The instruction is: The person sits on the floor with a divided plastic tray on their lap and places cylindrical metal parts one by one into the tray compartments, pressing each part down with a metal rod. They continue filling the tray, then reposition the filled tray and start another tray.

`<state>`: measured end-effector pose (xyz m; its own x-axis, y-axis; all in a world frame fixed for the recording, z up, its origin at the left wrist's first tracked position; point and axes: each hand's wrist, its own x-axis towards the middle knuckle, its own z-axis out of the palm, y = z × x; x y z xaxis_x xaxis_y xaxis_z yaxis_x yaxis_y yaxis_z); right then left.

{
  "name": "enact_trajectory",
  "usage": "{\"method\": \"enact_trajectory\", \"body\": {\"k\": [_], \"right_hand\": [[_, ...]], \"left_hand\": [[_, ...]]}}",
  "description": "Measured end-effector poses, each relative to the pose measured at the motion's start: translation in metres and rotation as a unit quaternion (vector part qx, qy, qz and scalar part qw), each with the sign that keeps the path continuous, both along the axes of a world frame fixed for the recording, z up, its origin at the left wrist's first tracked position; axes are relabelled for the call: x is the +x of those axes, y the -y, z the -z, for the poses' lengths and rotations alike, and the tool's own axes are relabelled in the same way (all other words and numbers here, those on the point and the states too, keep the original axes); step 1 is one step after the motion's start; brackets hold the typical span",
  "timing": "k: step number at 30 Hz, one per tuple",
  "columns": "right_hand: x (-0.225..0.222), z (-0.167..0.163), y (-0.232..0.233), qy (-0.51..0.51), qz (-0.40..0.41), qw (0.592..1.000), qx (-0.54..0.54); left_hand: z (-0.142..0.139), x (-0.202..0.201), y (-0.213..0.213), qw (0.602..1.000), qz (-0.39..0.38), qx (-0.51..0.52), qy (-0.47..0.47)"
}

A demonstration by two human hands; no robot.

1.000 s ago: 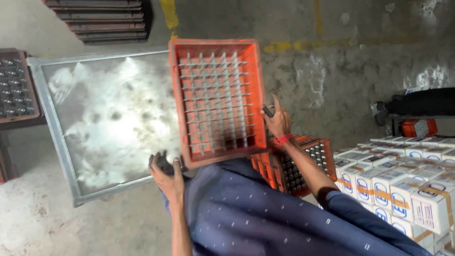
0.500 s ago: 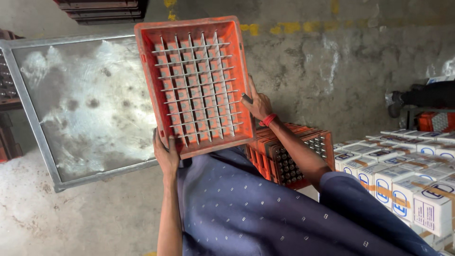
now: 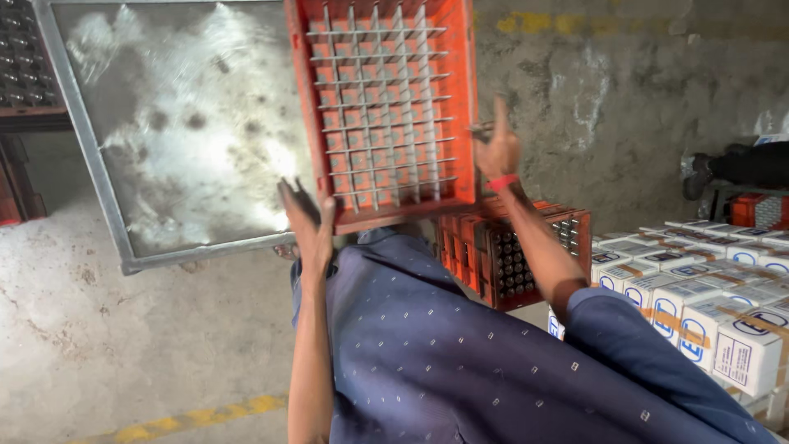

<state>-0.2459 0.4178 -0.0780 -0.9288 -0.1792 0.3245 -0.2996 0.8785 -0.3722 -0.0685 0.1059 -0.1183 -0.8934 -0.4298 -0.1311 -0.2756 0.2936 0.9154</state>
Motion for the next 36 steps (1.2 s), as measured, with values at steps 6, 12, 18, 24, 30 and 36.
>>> {"method": "enact_trajectory", "body": {"k": [6,12,18,24,30,36], "right_hand": [[0.081,-0.038,0.068,0.130,0.094,0.845,-0.511],[0.228,0.003,0.304,0.358,-0.249,0.760,-0.481],[0.314,0.057,0.543,0.355,-0.594,0.719,0.061],[0.334,0.040,0.585,0.412,-0.564,0.712,0.068],[0.303,0.041,0.612,0.380,-0.391,0.836,-0.058],[0.255,0.085,0.667,0.596,-0.096,0.696,-0.390]], "left_hand": [[0.006,0.131,0.106,0.952,-0.257,0.159,-0.046],[0.029,0.240,0.237,0.805,-0.417,0.400,-0.136],[0.023,0.288,0.319,0.792,-0.352,0.465,-0.181],[0.023,0.380,0.398,0.835,-0.461,0.288,-0.087],[0.027,0.430,0.453,0.789,-0.536,0.300,0.003],[0.053,0.417,0.465,0.782,-0.520,0.299,0.170]]}}
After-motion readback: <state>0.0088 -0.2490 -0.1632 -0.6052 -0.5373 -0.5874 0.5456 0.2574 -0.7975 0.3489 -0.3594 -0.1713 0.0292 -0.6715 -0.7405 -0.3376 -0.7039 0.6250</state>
